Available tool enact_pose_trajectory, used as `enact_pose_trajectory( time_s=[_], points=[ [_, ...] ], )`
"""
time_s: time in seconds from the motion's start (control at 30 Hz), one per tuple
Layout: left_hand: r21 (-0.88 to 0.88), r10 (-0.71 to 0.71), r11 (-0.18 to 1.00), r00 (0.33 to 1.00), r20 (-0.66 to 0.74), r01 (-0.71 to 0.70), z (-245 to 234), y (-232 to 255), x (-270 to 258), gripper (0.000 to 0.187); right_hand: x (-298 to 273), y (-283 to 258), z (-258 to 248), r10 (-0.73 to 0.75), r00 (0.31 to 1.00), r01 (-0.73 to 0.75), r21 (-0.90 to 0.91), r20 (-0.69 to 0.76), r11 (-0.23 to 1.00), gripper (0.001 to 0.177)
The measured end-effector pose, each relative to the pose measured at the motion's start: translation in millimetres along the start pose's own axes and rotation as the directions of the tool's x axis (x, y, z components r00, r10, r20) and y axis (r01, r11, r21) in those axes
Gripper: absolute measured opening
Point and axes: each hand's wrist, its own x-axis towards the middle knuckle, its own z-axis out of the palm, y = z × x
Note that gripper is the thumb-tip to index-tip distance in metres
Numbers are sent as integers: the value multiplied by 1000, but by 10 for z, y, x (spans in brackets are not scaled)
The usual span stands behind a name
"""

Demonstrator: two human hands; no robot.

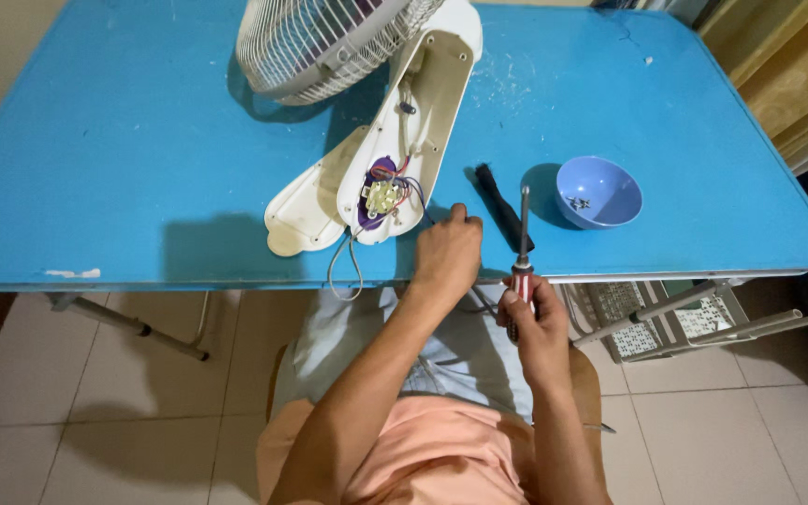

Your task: The person uses a screwdriver to remove screws from the back casing of an electric fan. They place the screws into a small bowl and then reattach the casing, securing it with the screws.

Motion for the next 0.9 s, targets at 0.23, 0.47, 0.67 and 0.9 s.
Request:
enact_pose_trajectory(
  time_s=[0.23,0.47,0.67,0.9],
  points=[
    [-59,-17,998,998,-56,14,7,-3,6,25,-3,1,37,-16,999,17,-23,29,1000,17],
    [-631,-119,764,931,-345,-136,-138,-11,-210,15,-30,-105,106,-56,998,56,-2,-8,998,15],
    [-996,-261,-30,961,89,84,-271,30,-295,22,235,-446,346,-170,983,168,-22,-76,985,12],
    [-999,-259,-21,965,-43,-50,-253,33,-345,29,465,-590,585,-254,966,257,56,-46,965,14]
  ],
)
